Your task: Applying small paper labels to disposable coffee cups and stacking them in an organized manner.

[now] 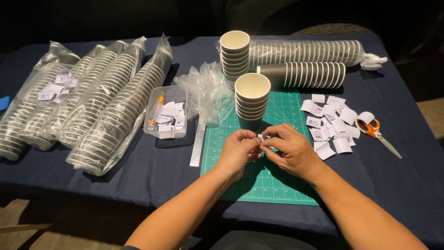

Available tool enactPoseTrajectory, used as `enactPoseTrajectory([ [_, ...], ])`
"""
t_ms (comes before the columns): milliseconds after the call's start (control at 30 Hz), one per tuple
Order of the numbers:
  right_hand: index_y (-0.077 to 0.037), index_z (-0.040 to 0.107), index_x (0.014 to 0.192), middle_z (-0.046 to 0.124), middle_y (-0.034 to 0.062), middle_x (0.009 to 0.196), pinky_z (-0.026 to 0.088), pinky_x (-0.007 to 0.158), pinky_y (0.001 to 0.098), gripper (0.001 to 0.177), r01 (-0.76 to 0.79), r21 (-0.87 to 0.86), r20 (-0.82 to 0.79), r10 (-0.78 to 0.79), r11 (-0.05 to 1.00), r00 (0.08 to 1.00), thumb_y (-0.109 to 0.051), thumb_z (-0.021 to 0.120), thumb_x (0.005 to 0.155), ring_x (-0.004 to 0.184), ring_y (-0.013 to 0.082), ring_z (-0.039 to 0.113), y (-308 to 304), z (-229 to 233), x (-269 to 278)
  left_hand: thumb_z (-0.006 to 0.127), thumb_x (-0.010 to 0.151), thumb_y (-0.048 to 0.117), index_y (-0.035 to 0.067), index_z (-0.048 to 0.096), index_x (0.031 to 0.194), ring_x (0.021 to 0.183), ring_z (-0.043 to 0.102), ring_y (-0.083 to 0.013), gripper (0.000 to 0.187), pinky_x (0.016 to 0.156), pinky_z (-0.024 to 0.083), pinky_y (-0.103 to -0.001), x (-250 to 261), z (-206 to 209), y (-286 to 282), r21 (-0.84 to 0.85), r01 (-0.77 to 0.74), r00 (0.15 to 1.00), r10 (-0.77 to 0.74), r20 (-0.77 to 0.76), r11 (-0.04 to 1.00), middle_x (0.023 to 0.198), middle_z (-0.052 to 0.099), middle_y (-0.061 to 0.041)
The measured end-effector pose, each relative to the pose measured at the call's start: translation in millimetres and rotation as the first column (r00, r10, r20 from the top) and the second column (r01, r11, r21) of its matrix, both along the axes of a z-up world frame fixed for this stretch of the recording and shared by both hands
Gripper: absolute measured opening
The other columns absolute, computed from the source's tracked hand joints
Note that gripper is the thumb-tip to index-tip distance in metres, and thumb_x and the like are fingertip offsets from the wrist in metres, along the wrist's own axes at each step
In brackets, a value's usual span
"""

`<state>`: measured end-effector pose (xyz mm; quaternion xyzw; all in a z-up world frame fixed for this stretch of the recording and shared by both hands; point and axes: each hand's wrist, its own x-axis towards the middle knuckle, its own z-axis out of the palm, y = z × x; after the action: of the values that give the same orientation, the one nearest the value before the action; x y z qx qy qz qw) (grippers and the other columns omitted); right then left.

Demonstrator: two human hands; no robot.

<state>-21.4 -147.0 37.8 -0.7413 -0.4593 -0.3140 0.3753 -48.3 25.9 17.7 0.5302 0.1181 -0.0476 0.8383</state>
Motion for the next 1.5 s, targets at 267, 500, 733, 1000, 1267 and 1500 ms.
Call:
enactPoseTrajectory([
  [267,-0.012,0.081,0.097,0.077,0.0055,0.104,0.061,0.075,0.0328,0.013,0.125,0.101,-0.400,-0.074,0.987,0.913,-0.015,0.082,0.085,0.087,0.0225,0.073,-15,0,3,0.078,0.089,0.004,0.000,0.064,0.108,0.075,0.070,-0.0170,0.024,0.064,0.062,-0.027,1,-1,13,0.336,-0.129,0.973,0.053,0.225,0.933,0.084,0.068,-0.009],
  [500,0.003,0.078,0.091,0.077,0.0141,0.105,0.060,0.067,0.0297,0.008,0.142,0.317,-0.811,0.191,0.938,0.553,-0.002,0.080,0.085,0.087,0.0152,0.066,-17,-17,13,0.078,0.090,0.005,0.001,0.069,0.110,0.087,0.069,-0.0212,0.022,0.075,0.060,-0.034,-8,8,9,0.446,-0.162,0.929,-0.016,0.370,0.880,0.092,0.073,-0.014],
  [733,0.000,0.077,0.094,0.075,0.0135,0.101,0.059,0.067,0.0301,0.005,0.279,0.359,-0.827,0.165,0.890,0.538,-0.004,0.076,0.091,0.081,0.0171,0.067,-28,-19,28,0.079,0.093,0.029,0.004,0.069,0.105,0.078,0.070,-0.0247,0.029,0.065,0.057,-0.036,8,12,25,0.557,-0.338,0.894,0.073,0.443,0.758,0.083,0.072,-0.013],
  [1000,-0.003,0.062,0.130,0.068,0.0117,0.106,0.061,0.063,0.0217,0.032,0.390,0.660,-0.708,0.359,0.642,0.608,-0.007,0.069,0.098,0.082,0.0136,0.068,-31,-14,33,0.101,0.054,0.047,0.011,0.057,0.134,0.127,0.064,-0.0423,0.098,0.108,0.051,-0.054,62,33,23,0.669,-0.088,0.956,-0.125,0.264,0.738,0.130,0.069,-0.019],
  [1267,-0.005,0.060,0.131,0.069,0.0105,0.109,0.062,0.066,0.0214,0.032,0.385,0.690,-0.672,0.347,0.613,0.654,-0.008,0.070,0.100,0.087,0.0130,0.069,-38,-15,38,0.082,0.091,0.036,0.003,0.065,0.127,0.110,0.069,-0.0321,0.052,0.098,0.056,-0.052,74,9,-14,-0.155,0.078,0.952,-0.027,0.305,0.985,0.120,0.071,-0.021],
  [1500,-0.009,0.053,0.141,0.067,0.0162,0.125,0.066,0.078,0.0313,0.048,0.326,0.748,-0.624,0.446,0.577,0.642,-0.004,0.070,0.097,0.106,0.0246,0.073,-25,-4,26,0.081,0.094,0.039,0.003,0.061,0.133,0.111,0.070,-0.0413,0.057,0.093,0.058,-0.061,80,-11,-15,-0.219,0.178,0.934,-0.095,0.345,0.959,0.121,0.070,-0.028],
])
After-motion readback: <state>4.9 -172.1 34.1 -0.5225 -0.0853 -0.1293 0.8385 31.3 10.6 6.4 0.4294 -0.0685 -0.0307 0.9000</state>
